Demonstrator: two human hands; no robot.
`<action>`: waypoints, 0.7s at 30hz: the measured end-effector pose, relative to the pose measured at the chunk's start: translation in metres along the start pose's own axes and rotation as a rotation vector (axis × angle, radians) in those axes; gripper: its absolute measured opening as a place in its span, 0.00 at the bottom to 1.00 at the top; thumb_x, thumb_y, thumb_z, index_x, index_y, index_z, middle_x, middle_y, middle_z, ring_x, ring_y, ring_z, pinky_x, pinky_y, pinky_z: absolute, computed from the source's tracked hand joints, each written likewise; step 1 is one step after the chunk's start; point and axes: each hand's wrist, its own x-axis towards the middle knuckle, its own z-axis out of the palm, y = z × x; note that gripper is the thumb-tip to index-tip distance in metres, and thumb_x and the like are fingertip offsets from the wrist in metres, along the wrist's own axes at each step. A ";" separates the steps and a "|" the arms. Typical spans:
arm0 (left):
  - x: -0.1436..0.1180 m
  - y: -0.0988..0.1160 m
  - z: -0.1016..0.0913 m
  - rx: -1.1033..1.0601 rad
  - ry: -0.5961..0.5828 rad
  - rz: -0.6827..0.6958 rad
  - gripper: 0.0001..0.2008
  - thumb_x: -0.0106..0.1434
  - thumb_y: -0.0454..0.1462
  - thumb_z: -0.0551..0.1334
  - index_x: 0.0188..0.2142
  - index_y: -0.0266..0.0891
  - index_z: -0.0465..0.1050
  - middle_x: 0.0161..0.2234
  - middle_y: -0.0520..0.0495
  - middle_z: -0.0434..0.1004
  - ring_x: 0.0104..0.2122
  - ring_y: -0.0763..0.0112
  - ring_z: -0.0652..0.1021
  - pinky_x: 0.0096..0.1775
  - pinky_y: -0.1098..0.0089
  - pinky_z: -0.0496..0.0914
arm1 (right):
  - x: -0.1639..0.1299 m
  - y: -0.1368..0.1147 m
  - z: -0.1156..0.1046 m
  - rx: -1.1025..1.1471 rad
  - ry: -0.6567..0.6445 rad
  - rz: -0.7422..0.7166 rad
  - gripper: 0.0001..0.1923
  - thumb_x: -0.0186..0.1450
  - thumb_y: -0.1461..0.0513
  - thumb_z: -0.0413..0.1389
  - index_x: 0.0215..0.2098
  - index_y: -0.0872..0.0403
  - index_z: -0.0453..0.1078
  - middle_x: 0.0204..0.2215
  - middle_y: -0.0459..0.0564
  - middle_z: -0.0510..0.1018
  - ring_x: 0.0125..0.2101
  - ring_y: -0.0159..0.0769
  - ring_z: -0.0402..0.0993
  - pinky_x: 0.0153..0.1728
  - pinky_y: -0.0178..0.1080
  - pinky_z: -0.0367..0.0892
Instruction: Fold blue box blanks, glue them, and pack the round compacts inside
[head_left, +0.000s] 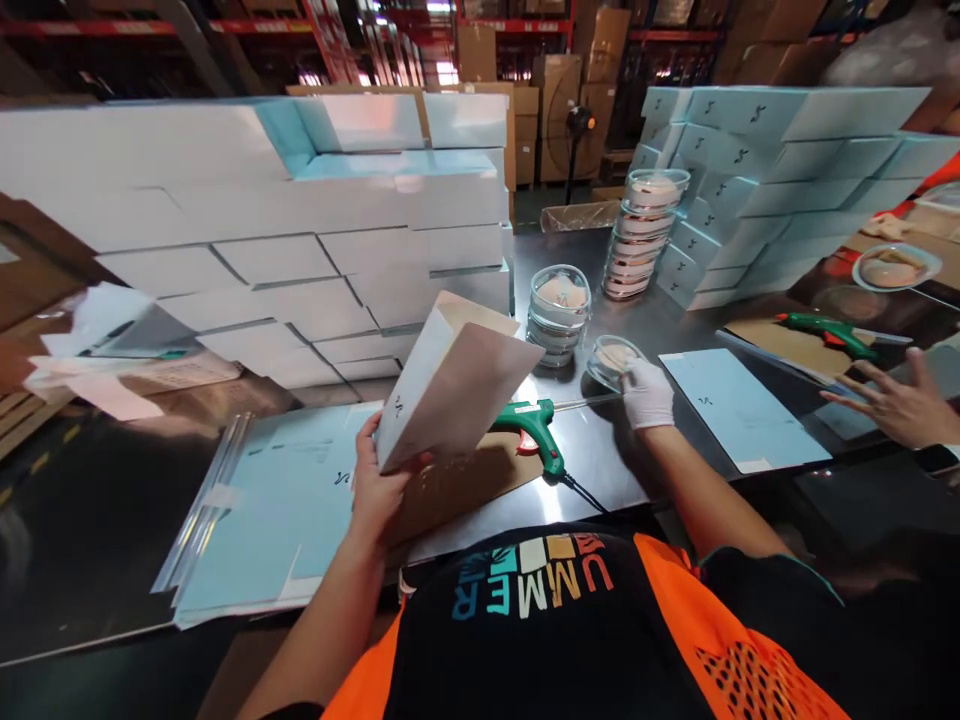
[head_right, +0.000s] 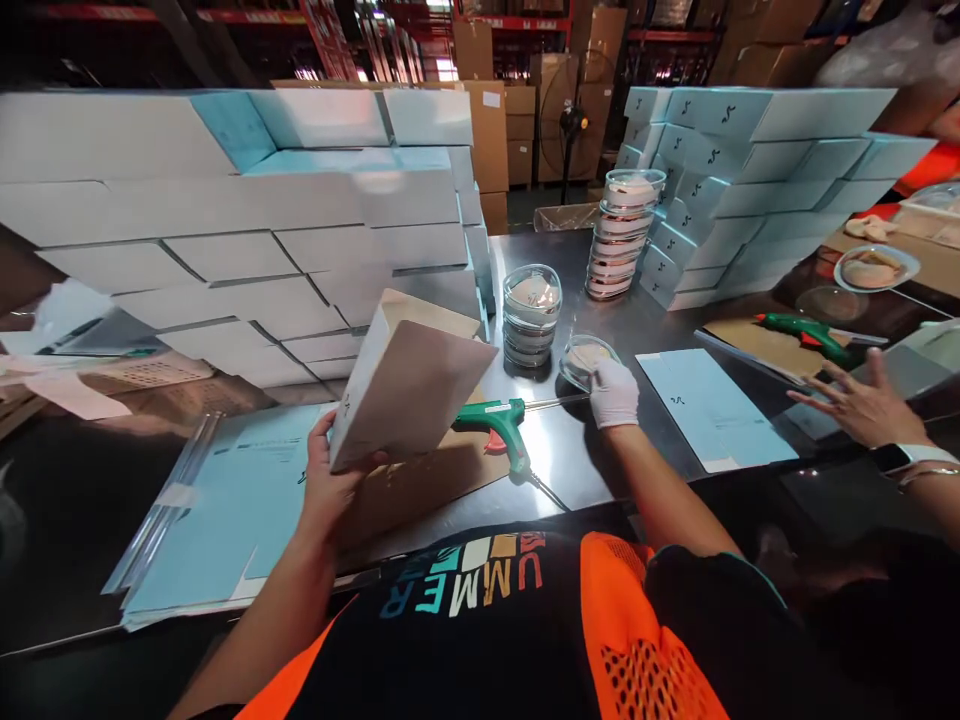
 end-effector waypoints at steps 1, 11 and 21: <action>0.000 0.001 0.001 0.008 -0.002 0.006 0.50 0.46 0.46 0.83 0.66 0.50 0.67 0.60 0.44 0.76 0.56 0.52 0.78 0.61 0.55 0.74 | 0.007 -0.009 -0.010 0.003 0.066 0.008 0.16 0.70 0.43 0.58 0.44 0.39 0.82 0.46 0.57 0.86 0.59 0.67 0.76 0.65 0.72 0.67; -0.016 -0.032 0.015 -0.115 -0.117 -0.036 0.51 0.42 0.48 0.85 0.63 0.49 0.68 0.56 0.44 0.79 0.54 0.51 0.82 0.55 0.54 0.79 | 0.019 -0.188 -0.066 0.405 -0.341 -0.385 0.08 0.72 0.51 0.67 0.43 0.43 0.85 0.50 0.51 0.88 0.54 0.55 0.85 0.62 0.63 0.78; -0.038 -0.071 0.029 0.047 -0.171 0.021 0.52 0.39 0.49 0.87 0.62 0.43 0.72 0.49 0.39 0.84 0.49 0.43 0.85 0.47 0.48 0.82 | -0.047 -0.162 0.026 0.625 -0.292 -0.314 0.41 0.71 0.34 0.64 0.73 0.46 0.68 0.72 0.64 0.71 0.72 0.58 0.70 0.72 0.64 0.68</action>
